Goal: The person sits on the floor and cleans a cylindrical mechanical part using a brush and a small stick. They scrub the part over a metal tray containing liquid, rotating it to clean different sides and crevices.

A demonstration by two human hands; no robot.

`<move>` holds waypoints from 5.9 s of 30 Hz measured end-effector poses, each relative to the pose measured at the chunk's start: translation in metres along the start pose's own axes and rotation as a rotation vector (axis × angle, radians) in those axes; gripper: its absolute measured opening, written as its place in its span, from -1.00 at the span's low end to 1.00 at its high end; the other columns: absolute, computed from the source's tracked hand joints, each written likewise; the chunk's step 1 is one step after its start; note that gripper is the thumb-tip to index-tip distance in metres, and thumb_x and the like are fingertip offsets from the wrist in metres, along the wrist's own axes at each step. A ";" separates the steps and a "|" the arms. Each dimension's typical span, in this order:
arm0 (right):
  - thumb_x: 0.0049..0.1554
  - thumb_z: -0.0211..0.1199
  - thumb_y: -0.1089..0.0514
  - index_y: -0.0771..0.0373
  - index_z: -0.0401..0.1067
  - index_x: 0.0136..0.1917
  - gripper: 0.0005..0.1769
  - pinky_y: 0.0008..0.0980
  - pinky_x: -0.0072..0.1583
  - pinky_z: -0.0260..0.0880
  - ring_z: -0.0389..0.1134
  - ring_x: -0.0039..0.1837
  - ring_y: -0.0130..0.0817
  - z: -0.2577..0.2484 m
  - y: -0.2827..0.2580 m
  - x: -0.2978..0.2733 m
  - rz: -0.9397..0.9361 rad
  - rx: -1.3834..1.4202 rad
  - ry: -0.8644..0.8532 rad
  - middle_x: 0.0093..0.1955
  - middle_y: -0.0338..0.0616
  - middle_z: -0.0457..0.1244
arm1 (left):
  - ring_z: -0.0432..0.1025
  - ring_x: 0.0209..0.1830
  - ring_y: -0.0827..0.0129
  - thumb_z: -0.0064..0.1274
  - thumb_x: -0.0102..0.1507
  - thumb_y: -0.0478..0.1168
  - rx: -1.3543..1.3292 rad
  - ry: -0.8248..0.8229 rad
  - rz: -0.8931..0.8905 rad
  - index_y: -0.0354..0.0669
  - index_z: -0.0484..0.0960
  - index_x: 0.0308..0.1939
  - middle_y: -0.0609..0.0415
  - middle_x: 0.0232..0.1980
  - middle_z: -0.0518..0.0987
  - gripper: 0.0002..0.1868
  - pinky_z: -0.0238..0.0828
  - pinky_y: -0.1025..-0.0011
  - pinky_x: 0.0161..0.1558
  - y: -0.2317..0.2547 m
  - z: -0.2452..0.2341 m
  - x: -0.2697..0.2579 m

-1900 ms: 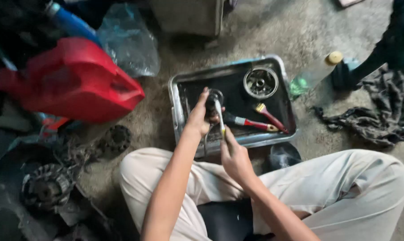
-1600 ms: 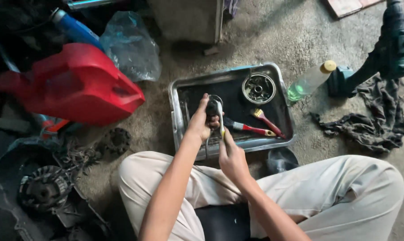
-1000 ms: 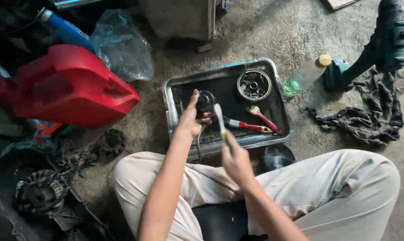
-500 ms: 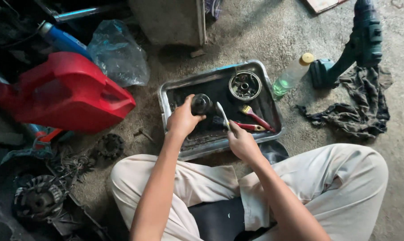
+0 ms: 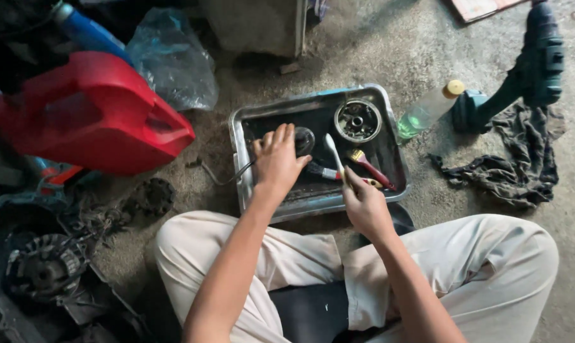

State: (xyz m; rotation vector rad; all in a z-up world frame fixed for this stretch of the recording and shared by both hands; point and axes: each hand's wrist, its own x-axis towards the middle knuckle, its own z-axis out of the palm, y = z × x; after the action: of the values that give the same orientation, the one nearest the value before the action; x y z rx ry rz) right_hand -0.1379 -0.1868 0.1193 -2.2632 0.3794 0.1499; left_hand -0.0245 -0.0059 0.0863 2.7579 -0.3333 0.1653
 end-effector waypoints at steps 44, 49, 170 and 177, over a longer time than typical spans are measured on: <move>0.23 0.13 0.21 0.21 0.34 0.46 -0.48 -0.57 -0.21 0.21 0.12 -0.26 -0.65 0.025 -0.026 0.018 -0.125 0.291 0.010 -0.30 -0.30 0.22 | 0.56 -0.18 -0.07 0.05 0.30 -0.19 -0.211 -0.011 -0.003 -0.12 0.68 -0.22 -0.07 -0.19 0.65 -0.86 0.48 0.04 -0.13 -0.052 -0.061 -0.030; 0.24 0.14 0.22 0.11 0.37 0.49 -0.46 -0.40 -0.26 0.17 0.09 -0.33 -0.48 0.025 -0.032 0.008 -0.028 0.042 -0.025 -0.39 -0.05 0.19 | 0.56 -0.20 -0.06 0.05 0.31 -0.20 -0.240 0.006 -0.073 -0.14 0.67 -0.24 -0.08 -0.19 0.64 -0.87 0.47 0.05 -0.16 -0.051 -0.046 -0.031; 0.22 0.14 0.15 0.15 0.47 0.31 -0.61 -0.34 -0.27 0.27 0.30 -0.29 -0.43 -0.009 0.013 0.040 0.130 0.332 -0.202 -0.22 -0.23 0.31 | 0.57 -0.27 0.17 0.04 0.18 -0.35 0.160 0.087 -0.033 -0.23 0.69 -0.31 -0.07 -0.32 0.67 -0.89 0.32 0.27 0.03 0.000 0.004 -0.037; 0.21 0.09 0.16 0.15 0.36 0.44 -0.49 -0.47 -0.42 0.16 0.17 -0.43 -0.55 0.029 -0.043 -0.005 0.247 0.701 -0.190 -0.36 -0.33 0.21 | 0.57 -0.30 0.20 -0.02 0.23 -0.35 0.145 0.077 -0.037 -0.22 0.68 -0.32 -0.05 -0.34 0.67 -0.86 0.33 0.26 0.02 0.004 0.001 -0.046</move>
State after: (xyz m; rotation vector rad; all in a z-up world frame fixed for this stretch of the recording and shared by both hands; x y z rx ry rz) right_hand -0.1284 -0.1366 0.1322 -1.4957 0.5146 0.3045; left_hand -0.0694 -0.0007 0.0792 2.8891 -0.2599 0.2961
